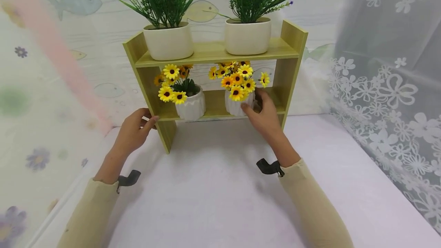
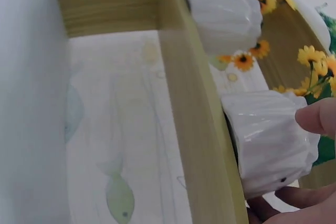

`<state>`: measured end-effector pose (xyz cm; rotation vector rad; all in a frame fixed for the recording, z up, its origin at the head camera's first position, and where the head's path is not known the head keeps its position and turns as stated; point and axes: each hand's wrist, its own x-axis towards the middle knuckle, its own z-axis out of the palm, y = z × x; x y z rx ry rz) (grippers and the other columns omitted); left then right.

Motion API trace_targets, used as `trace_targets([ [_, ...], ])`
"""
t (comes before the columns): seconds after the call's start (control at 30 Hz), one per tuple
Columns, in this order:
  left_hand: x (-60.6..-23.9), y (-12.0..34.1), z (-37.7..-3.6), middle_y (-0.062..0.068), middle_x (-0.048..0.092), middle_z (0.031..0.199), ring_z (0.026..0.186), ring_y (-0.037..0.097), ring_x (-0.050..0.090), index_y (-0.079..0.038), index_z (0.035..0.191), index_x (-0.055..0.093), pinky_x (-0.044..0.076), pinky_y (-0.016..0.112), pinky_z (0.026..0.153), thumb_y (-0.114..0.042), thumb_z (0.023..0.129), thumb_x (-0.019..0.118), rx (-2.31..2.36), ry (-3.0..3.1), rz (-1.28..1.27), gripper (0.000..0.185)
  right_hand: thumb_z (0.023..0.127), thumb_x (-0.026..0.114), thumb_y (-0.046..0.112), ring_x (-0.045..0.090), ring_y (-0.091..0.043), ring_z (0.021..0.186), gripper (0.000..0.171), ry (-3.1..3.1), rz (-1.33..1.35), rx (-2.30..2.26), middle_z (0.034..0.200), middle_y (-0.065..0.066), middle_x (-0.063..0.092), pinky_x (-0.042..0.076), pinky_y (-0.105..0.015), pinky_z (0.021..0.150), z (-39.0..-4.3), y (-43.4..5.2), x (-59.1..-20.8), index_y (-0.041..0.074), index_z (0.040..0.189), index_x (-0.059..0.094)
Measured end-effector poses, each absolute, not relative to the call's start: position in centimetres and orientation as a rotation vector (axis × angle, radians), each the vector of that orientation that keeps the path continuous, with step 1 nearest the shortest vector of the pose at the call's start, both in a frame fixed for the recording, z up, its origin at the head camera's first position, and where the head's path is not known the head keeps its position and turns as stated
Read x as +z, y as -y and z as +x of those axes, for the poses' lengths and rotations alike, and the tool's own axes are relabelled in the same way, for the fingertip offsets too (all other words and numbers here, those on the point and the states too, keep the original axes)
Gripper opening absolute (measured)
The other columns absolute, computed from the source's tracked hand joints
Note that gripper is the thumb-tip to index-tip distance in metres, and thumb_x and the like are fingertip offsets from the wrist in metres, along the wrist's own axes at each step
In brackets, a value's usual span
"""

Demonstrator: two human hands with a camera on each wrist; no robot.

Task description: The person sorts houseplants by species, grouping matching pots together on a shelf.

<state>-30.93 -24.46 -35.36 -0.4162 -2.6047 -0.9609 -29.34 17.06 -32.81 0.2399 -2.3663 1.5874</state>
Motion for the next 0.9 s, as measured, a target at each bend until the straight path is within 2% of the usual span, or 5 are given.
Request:
trace_targets([
  [0.37,-35.5,24.0,-30.4,0.014,0.066,0.123,0.095,0.028,0.074,0.001,0.143,0.055,0.063,0.047,0.079,-0.038,0.112,0.056,-0.9,2.618,-0.389,0.05,0.103,0.069,0.02,0.048,-0.033,0.145,0.057,2.355,0.407,1.324,0.156,-0.012,0.051,0.038,-0.052,0.123,-26.8,-19.7,-34.5,0.005,0.155,0.049],
  [0.6,-35.9,24.0,-30.3,0.014,0.067,0.122,0.095,0.028,0.075,0.001,0.144,0.056,0.063,0.047,0.079,-0.038,0.111,0.056,-0.876,2.596,-0.395,0.05,0.102,0.067,0.013,0.059,-0.031,0.129,0.035,2.221,0.373,1.17,0.134,-0.012,0.065,0.042,-0.018,0.108,-25.7,-21.7,-35.6,0.001,0.134,0.063],
  [0.67,-36.1,24.2,-30.2,0.013,0.068,0.122,0.097,0.028,0.074,-0.001,0.145,0.056,0.063,0.048,0.08,-0.038,0.111,0.057,-0.856,2.589,-0.403,0.05,0.101,0.067,0.012,0.06,-0.032,0.125,0.031,2.191,0.351,1.12,0.128,-0.014,0.066,0.042,-0.015,0.105,-25.4,-22.2,-35.9,-0.001,0.129,0.064],
  [0.83,-36.4,25.2,-29.5,0.012,0.069,0.122,0.106,0.033,0.071,-0.005,0.143,0.06,0.06,0.053,0.088,-0.039,0.11,0.06,-0.813,2.589,-0.404,0.048,0.099,0.07,0.01,0.062,-0.036,0.12,0.028,2.191,0.287,0.997,0.121,-0.017,0.067,0.041,-0.017,0.098,-25.0,-24.1,-37.0,-0.003,0.123,0.065],
  [0.9,-36.6,25.8,-29.3,0.012,0.069,0.122,0.108,0.035,0.07,-0.005,0.143,0.061,0.059,0.054,0.09,-0.042,0.11,0.059,-0.804,2.601,-0.39,0.05,0.098,0.071,0.009,0.062,-0.037,0.118,0.029,2.202,0.273,0.958,0.121,-0.017,0.067,0.043,-0.025,0.099,-24.9,-24.9,-37.5,-0.003,0.123,0.064],
])
